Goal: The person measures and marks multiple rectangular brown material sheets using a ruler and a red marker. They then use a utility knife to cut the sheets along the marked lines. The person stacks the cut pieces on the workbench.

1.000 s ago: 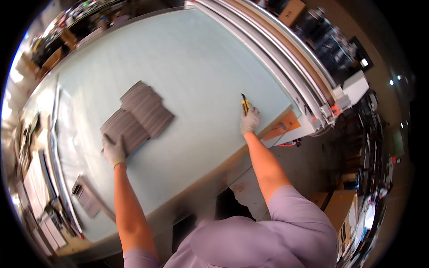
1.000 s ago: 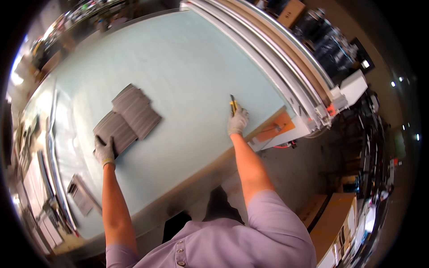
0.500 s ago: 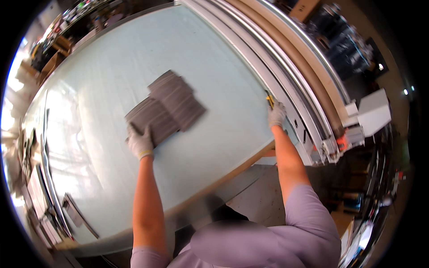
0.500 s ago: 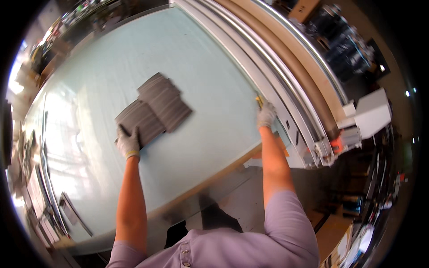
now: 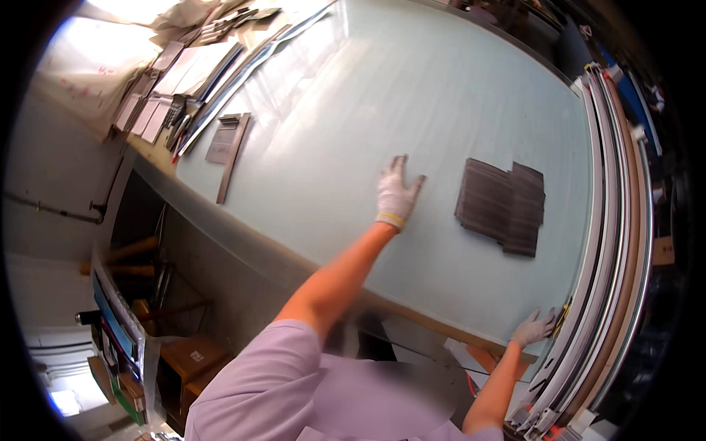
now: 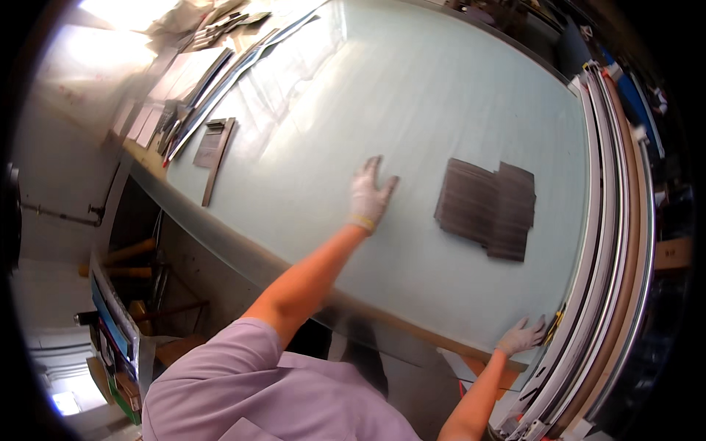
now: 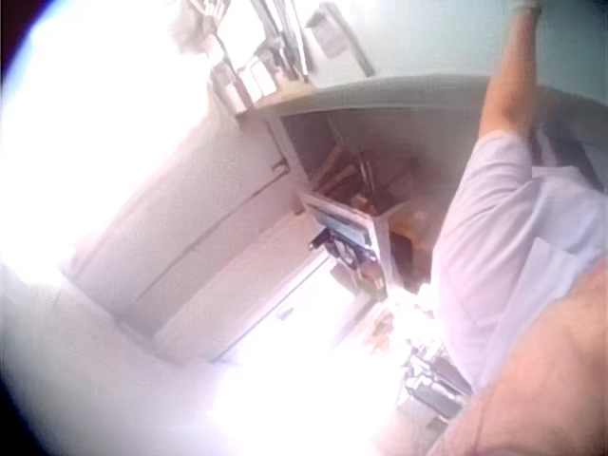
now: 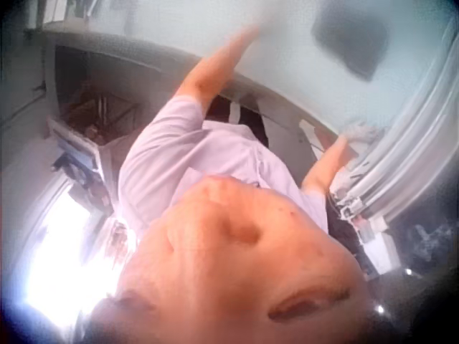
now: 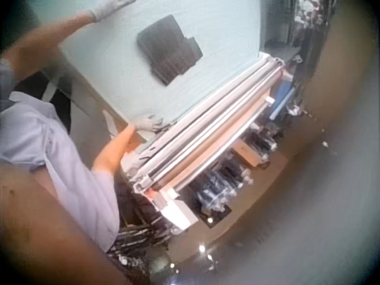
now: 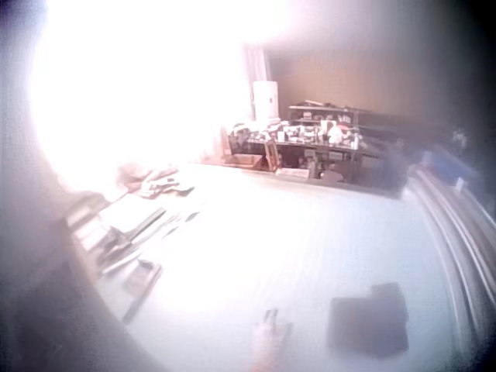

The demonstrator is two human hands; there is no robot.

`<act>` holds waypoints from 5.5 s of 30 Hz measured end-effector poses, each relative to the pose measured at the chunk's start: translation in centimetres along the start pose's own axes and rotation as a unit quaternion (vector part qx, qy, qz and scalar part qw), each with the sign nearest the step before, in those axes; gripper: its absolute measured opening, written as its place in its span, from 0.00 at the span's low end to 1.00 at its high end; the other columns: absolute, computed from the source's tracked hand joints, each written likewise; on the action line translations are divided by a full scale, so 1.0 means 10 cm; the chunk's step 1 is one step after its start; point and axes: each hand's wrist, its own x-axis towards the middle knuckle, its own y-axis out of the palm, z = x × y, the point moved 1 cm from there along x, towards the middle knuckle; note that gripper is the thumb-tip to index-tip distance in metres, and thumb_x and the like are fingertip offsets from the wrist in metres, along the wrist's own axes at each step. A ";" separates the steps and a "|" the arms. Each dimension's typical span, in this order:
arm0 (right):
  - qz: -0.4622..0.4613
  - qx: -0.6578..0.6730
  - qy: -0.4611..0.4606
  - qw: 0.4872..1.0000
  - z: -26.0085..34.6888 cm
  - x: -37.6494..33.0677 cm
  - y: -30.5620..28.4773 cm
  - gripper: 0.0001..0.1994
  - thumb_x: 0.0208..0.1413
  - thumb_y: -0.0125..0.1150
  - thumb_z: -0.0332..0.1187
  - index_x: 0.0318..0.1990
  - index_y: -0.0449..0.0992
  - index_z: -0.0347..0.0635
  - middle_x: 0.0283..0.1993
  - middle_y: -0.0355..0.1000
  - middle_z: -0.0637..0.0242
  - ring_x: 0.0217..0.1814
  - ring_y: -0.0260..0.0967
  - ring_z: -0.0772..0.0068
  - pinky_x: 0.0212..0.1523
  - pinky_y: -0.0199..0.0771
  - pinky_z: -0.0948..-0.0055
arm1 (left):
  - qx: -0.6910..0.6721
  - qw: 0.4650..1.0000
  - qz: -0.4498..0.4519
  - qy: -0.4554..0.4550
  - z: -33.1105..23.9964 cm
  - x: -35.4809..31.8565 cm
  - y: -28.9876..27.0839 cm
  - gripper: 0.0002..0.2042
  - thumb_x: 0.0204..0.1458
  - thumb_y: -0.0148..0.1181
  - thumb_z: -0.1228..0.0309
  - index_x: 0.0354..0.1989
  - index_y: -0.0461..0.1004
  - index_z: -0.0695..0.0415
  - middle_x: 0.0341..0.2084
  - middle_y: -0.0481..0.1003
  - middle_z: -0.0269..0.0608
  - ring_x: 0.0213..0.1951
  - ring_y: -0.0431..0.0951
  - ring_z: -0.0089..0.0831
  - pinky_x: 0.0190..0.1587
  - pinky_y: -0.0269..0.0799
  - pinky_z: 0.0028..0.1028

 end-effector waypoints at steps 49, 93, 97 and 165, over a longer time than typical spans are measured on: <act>0.047 0.139 -0.123 0.981 1.86 -1.36 -0.73 0.20 0.59 0.59 0.38 0.58 0.73 0.43 0.62 0.69 0.56 0.65 0.64 0.49 0.66 0.62 0.50 | 0.334 0.918 0.148 0.155 2.12 -2.00 -3.41 0.33 0.54 0.66 0.63 0.69 0.68 0.59 0.64 0.69 0.50 0.63 0.69 0.52 0.66 0.64 0.46; 0.166 0.159 -0.296 0.927 1.77 -0.29 -0.22 0.30 0.68 0.50 0.52 0.72 0.64 0.46 0.82 0.49 0.61 0.80 0.48 0.48 0.77 0.46 0.48 | 0.377 0.918 0.107 0.063 0.37 -0.86 -0.77 0.33 0.59 0.61 0.65 0.75 0.61 0.42 0.75 0.57 0.48 0.75 0.54 0.54 0.74 0.55 0.45; 0.175 0.139 -0.300 0.928 1.87 -0.04 -0.16 0.30 0.68 0.52 0.51 0.73 0.64 0.47 0.81 0.51 0.64 0.80 0.49 0.49 0.77 0.48 0.49 | 0.357 0.925 0.100 0.080 0.38 -1.02 -0.71 0.38 0.53 0.68 0.59 0.75 0.61 0.39 0.77 0.53 0.46 0.76 0.52 0.53 0.76 0.48 0.48; 0.125 0.384 -0.517 0.755 2.61 0.57 -0.47 0.15 0.55 0.69 0.35 0.49 0.82 0.42 0.53 0.80 0.59 0.57 0.75 0.55 0.58 0.74 0.57 | -0.442 0.779 0.243 -0.372 -0.35 -1.90 -0.20 0.23 0.60 0.64 0.68 0.59 0.72 0.72 0.49 0.79 0.51 0.47 0.82 0.38 0.53 0.81 0.36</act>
